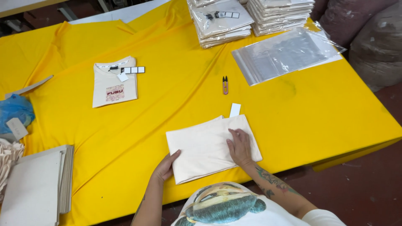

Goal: Folding t-shirts into uniform shapes on a work table in a factory setting.

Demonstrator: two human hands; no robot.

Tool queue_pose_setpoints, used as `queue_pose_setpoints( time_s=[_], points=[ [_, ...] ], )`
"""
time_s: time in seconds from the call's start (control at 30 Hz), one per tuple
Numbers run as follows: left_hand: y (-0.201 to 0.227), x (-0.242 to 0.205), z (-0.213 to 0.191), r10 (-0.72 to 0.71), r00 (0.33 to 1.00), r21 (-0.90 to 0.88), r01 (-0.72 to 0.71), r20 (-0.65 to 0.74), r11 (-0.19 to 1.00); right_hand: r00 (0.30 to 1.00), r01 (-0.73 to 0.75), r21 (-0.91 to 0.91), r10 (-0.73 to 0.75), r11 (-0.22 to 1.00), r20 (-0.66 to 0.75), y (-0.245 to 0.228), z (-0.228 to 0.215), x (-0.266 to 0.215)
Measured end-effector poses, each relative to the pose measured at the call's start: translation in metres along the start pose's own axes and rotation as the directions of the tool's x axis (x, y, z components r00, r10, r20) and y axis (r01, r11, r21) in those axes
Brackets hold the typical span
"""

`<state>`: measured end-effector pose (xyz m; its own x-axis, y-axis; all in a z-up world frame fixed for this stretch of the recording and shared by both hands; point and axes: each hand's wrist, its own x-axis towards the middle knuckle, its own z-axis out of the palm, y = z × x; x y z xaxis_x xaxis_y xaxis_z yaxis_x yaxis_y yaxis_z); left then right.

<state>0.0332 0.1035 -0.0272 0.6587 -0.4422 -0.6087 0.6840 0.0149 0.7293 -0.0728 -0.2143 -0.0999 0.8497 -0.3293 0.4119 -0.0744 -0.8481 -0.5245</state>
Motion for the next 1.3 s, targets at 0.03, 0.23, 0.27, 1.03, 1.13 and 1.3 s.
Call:
queue_pose_setpoints(
  time_s=[0.03,0.23,0.27,1.03,1.13,1.3],
  points=[
    [-0.001,0.004,0.001,-0.059,0.998,-0.023,0.06,0.037,0.998,0.999,-0.033,-0.052,0.033,0.998,-0.009,0.008,0.001,-0.002],
    [0.02,0.019,0.012,-0.021,0.999,0.052,0.019,0.047,0.998,0.827,-0.51,0.001,0.49,0.86,0.275,0.017,0.002,-0.004],
    [0.036,0.008,0.02,-0.038,0.999,0.061,0.036,0.037,0.997,0.816,-0.524,0.005,0.501,0.852,0.288,0.018,0.006,-0.004],
    [-0.038,-0.008,-0.067,0.493,0.841,0.828,-0.103,-0.223,0.551,0.528,-0.823,0.156,0.635,0.546,0.564,0.021,-0.065,0.084],
    [-0.045,-0.013,-0.019,0.196,0.898,0.498,0.029,-0.394,0.867,0.625,-0.662,0.008,0.545,0.75,0.559,0.08,-0.003,0.107],
    [-0.037,0.003,-0.013,0.165,0.909,0.192,-0.096,-0.384,0.977,0.648,-0.588,-0.019,0.485,0.809,0.587,0.088,0.045,0.101]
  ],
)
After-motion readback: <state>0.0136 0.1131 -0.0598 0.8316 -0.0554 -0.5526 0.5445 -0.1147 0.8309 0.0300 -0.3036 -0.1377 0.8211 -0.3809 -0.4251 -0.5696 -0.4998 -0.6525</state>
